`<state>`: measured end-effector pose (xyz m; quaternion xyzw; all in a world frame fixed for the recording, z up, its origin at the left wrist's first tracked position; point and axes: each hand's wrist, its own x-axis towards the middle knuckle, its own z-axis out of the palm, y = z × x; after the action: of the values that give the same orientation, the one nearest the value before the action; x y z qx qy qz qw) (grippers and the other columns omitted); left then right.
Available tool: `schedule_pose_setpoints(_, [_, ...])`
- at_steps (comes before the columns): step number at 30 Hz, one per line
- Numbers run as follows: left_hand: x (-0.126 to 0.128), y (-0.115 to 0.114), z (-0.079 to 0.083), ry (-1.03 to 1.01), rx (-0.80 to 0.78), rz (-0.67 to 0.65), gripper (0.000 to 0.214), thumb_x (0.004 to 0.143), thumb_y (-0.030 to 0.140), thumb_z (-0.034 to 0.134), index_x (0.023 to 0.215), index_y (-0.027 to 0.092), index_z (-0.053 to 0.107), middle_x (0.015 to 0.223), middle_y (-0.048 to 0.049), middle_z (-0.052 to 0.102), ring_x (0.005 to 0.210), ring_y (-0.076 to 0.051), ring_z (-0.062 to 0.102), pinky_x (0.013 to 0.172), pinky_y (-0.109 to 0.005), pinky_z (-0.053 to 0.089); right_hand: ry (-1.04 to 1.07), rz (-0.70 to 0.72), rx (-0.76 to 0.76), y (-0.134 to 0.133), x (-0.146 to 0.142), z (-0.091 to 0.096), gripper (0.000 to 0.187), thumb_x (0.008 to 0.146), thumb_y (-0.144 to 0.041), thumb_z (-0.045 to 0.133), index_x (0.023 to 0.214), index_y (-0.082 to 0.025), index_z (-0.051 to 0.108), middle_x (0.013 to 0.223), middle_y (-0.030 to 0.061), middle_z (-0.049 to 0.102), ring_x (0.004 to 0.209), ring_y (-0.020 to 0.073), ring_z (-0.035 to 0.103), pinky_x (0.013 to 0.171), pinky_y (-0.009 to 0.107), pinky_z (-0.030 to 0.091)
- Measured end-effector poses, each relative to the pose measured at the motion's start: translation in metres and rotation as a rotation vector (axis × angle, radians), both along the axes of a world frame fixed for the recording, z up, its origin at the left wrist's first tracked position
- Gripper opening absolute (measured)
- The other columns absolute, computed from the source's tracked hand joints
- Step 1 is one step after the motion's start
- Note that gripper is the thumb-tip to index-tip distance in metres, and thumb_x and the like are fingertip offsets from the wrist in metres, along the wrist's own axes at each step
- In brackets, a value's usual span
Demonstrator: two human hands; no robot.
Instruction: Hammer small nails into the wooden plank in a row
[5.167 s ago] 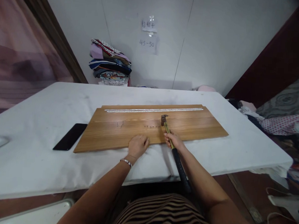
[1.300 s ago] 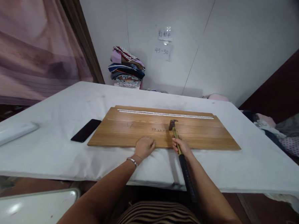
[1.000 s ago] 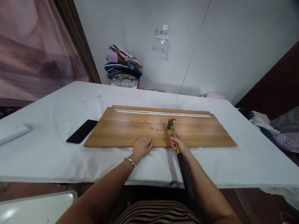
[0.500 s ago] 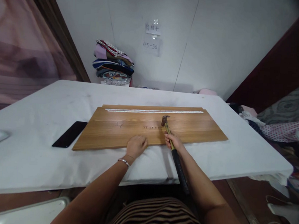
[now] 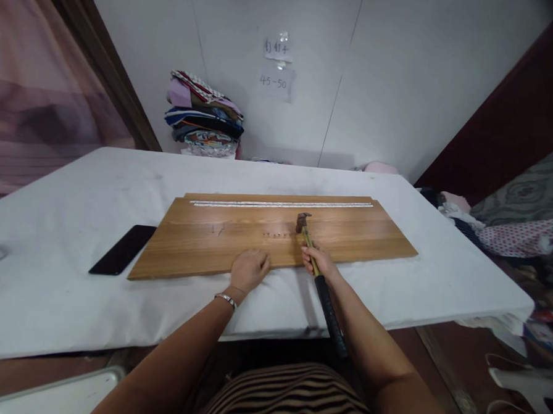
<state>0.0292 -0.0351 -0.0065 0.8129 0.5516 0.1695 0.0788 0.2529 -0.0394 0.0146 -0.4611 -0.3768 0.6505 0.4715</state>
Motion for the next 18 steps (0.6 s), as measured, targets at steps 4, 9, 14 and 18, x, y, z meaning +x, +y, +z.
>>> schedule_pose_setpoints(4, [0.0001,0.0,0.0004,0.012,0.005,0.01,0.031,0.094,0.029,0.045,0.069,0.02,0.061,0.077,-0.0071,0.066,0.078,-0.02,0.057,0.07,-0.033,0.034,-0.019,-0.002,0.002,-0.0003,-0.0013,-0.0005,0.037,0.061,-0.038,0.068,0.087,-0.022,0.046,0.047,-0.0139,0.043,0.027,0.0056,0.035,0.026,0.019,0.027])
schedule_pose_setpoints(9, [0.0003,-0.0002,0.0024,0.033,0.028,-0.009,0.031,0.095,0.029,0.043,0.071,0.02,0.061,0.076,-0.0068,0.065,0.077,-0.02,0.057,0.07,-0.033,0.034,-0.015,0.006,0.004,-0.001,-0.0012,0.0018,0.038,0.061,-0.039,0.068,0.087,-0.023,0.046,0.047,-0.0141,0.042,0.027,0.006,0.035,0.026,0.02,0.026])
schedule_pose_setpoints(14, [0.0002,-0.0006,0.0021,0.059,0.019,-0.002,0.033,0.096,0.031,0.042,0.07,0.02,0.06,0.075,-0.0063,0.065,0.077,-0.019,0.056,0.071,-0.032,0.035,-0.019,0.021,-0.013,-0.0003,-0.0002,0.0025,0.04,0.062,-0.038,0.068,0.09,-0.023,0.045,0.048,-0.0144,0.044,0.029,0.0062,0.037,0.027,0.019,0.026])
schedule_pose_setpoints(18, [0.0005,-0.0015,0.0027,0.062,0.019,0.005,0.033,0.095,0.031,0.042,0.07,0.02,0.06,0.075,-0.0062,0.065,0.076,-0.019,0.056,0.07,-0.032,0.035,-0.013,0.024,-0.007,0.0006,-0.0001,0.0011,0.04,0.061,-0.038,0.068,0.089,-0.023,0.044,0.048,-0.0146,0.043,0.028,0.0063,0.037,0.027,0.02,0.027])
